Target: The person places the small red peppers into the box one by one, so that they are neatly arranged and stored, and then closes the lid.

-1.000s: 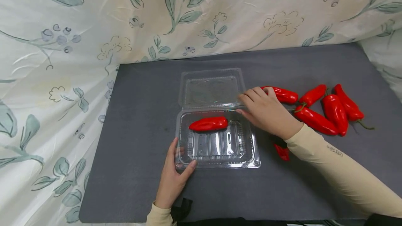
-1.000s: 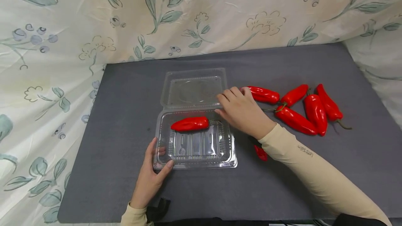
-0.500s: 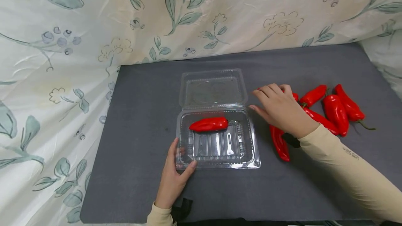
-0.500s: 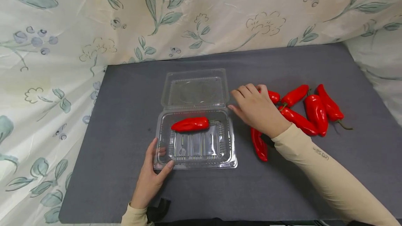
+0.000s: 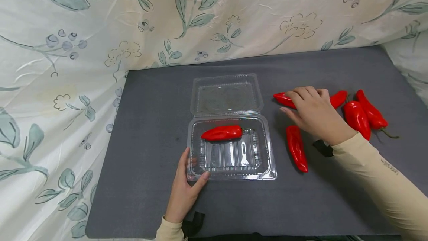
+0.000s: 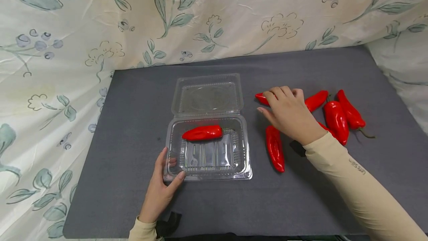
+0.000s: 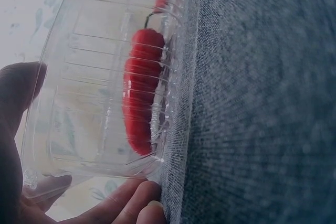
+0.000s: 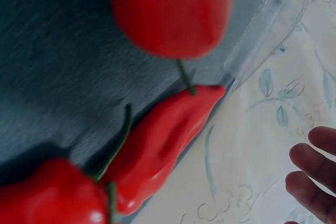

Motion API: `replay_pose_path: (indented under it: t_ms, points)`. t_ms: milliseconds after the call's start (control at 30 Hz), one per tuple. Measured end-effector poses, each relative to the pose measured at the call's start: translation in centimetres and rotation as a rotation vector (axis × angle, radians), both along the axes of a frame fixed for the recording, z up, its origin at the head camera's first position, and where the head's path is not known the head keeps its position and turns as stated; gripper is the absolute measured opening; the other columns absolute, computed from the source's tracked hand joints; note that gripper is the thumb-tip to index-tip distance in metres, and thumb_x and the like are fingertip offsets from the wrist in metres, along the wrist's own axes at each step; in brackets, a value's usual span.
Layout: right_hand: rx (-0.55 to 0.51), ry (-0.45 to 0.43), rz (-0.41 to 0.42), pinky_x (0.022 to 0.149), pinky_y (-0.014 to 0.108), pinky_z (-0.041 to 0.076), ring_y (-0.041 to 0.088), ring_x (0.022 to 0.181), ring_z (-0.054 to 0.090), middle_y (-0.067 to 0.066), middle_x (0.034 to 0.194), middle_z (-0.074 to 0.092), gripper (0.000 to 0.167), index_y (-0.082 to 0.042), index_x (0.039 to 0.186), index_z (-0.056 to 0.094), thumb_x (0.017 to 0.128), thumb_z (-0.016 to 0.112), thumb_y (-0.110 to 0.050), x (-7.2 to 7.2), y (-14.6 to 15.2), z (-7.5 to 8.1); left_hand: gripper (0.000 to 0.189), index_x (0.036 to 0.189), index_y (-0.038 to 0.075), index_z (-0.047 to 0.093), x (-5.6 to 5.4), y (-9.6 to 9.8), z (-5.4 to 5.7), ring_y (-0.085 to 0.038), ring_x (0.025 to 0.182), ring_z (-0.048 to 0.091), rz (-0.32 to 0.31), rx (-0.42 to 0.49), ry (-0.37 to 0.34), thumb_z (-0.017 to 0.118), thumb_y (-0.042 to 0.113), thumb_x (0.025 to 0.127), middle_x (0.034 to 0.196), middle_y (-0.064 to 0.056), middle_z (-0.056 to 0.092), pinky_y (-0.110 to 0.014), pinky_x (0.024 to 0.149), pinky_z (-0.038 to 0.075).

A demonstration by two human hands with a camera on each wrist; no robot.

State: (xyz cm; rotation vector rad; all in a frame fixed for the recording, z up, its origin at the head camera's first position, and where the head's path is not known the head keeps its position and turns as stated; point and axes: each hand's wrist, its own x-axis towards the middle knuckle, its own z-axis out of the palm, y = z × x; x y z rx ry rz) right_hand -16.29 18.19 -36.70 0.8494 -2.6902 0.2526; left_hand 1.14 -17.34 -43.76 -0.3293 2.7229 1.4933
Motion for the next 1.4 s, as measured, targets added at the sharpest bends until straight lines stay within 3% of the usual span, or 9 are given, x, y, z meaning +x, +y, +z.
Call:
replay_pose_path:
  t_ms: [400,1000,1400]
  points:
    - [0.013,-0.152,-0.169,0.082,0.060,0.030,0.042,0.109,0.045,0.024,0.119,0.054,0.060,0.001,0.123,0.054,0.076,0.079,-0.027,0.4,2.4,-0.9,0.087,0.150,0.039,0.020,0.0,0.0,-0.1,-0.019,0.113,0.051,-0.002,0.000,-0.019,0.073,0.046,0.081,0.132,-0.003,0.053,-0.041,0.086,0.043]
    - [0.003,-0.177,-0.269,0.079,0.063,0.026,0.047,0.108,0.040,0.029,0.121,0.048,0.055,0.006,0.125,0.049,0.084,0.071,-0.023,-0.3,6.3,-1.9,0.087,0.150,0.037,0.021,-0.1,-0.2,-0.1,-0.019,0.108,0.052,-0.007,0.013,-0.015,0.074,0.041,0.082,0.131,-0.002,0.053,-0.040,0.085,0.043]
    - [-0.035,-0.251,-0.386,0.078,0.065,0.022,0.052,0.110,0.036,0.034,0.122,0.044,0.051,0.009,0.127,0.045,0.093,0.060,-0.026,-0.7,10.1,-2.5,0.087,0.150,0.037,0.021,-0.2,-0.1,-0.1,-0.020,0.106,0.052,-0.012,0.022,-0.013,0.074,0.042,0.082,0.130,-0.003,0.053,-0.040,0.084,0.043]
